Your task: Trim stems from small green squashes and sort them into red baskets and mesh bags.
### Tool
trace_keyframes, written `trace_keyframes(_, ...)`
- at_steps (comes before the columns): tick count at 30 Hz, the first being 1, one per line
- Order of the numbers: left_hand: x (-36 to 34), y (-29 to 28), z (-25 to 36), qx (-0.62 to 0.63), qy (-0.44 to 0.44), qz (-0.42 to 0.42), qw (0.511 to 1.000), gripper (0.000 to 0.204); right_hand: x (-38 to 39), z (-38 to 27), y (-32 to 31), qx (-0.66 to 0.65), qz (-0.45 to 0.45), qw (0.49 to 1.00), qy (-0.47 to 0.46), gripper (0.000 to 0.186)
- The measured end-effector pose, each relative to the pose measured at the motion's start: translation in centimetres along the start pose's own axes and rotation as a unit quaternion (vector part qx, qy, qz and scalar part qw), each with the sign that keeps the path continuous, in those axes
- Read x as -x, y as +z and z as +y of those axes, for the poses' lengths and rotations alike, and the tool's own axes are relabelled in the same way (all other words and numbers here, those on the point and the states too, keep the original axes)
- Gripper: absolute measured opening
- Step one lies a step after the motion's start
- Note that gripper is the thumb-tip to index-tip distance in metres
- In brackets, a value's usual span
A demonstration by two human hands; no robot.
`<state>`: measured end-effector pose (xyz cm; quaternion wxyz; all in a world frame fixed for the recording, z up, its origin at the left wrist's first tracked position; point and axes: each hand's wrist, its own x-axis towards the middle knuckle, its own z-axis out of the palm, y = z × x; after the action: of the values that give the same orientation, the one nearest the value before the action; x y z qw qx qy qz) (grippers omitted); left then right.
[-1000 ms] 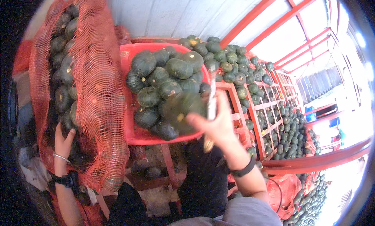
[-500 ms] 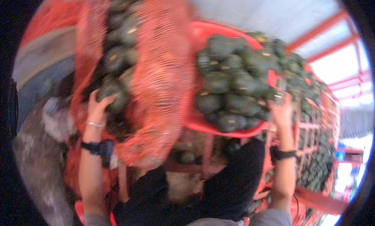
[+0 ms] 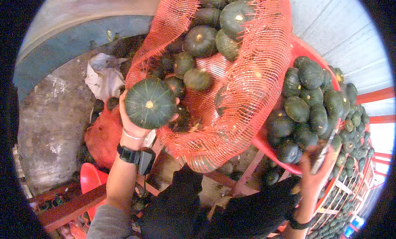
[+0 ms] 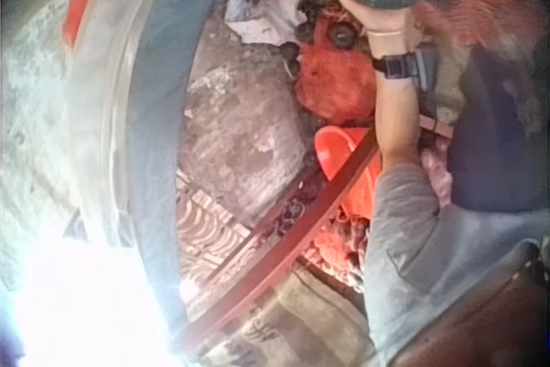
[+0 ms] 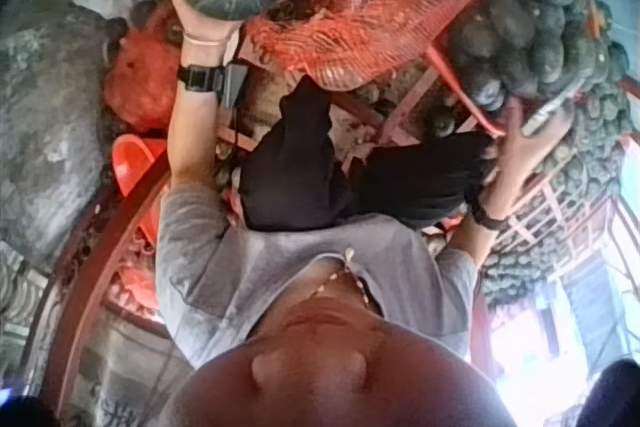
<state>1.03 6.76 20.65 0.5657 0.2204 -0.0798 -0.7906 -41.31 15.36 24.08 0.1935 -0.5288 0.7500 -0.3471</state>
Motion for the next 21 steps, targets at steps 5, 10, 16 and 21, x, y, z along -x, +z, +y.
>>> trace_keyframes(5,-0.1,3.1,-4.9,0.087,-0.181,0.012,0.980,0.046,4.7,-6.2,6.2,-0.447,-0.227,0.856,0.126,0.086)
trace_keyframes(10,0.3,7.5,-8.5,-0.633,0.007,-0.142,0.761,0.028,7.5,-4.3,7.3,-0.562,-0.215,0.766,0.228,0.095)
trace_keyframes(16,-7.5,-2.3,1.7,-0.911,0.147,0.005,0.386,0.030,8.1,-1.0,3.0,-0.510,-0.101,0.834,0.184,0.087)
trace_keyframes(21,-11.5,-6.7,2.1,-0.929,-0.076,0.015,0.361,0.092,5.3,-1.0,-2.4,-0.457,-0.021,0.871,0.179,0.084)
